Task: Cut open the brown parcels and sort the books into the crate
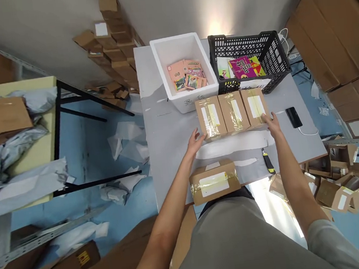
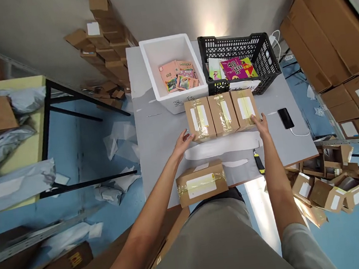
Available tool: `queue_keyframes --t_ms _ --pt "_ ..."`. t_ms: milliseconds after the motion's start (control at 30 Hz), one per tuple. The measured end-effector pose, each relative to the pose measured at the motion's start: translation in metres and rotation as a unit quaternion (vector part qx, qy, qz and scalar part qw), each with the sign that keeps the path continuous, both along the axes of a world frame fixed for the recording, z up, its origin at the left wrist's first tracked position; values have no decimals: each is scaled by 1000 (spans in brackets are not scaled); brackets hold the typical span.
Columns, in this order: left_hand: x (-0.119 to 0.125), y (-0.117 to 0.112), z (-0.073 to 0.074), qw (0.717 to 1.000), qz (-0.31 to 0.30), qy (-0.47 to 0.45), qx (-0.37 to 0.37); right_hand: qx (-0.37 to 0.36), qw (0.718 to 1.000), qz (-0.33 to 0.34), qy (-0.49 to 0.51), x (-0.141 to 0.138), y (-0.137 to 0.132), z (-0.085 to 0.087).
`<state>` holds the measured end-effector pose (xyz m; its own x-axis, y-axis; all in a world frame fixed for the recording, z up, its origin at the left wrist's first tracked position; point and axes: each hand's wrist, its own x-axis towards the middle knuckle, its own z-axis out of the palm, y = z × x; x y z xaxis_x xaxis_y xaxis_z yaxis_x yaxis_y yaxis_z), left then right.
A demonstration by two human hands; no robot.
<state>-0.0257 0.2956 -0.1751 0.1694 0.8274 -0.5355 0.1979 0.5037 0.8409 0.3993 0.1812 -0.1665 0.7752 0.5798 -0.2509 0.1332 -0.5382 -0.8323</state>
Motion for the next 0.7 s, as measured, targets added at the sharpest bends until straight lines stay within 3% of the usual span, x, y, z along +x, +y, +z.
queue_keyframes --t_ms 133,300,533,700 --pt "18 6 -6 997 -7 -70 -17 -9 987 8 158 6 8 2" --pt "-3 -3 -7 995 -19 -93 -2 12 984 1 178 -9 0 2" --pt "-66 -16 -3 995 96 -13 -10 12 985 22 169 -87 13 -12" --pt "-98 -5 -1 989 134 38 41 24 979 72 187 -138 38 -14"
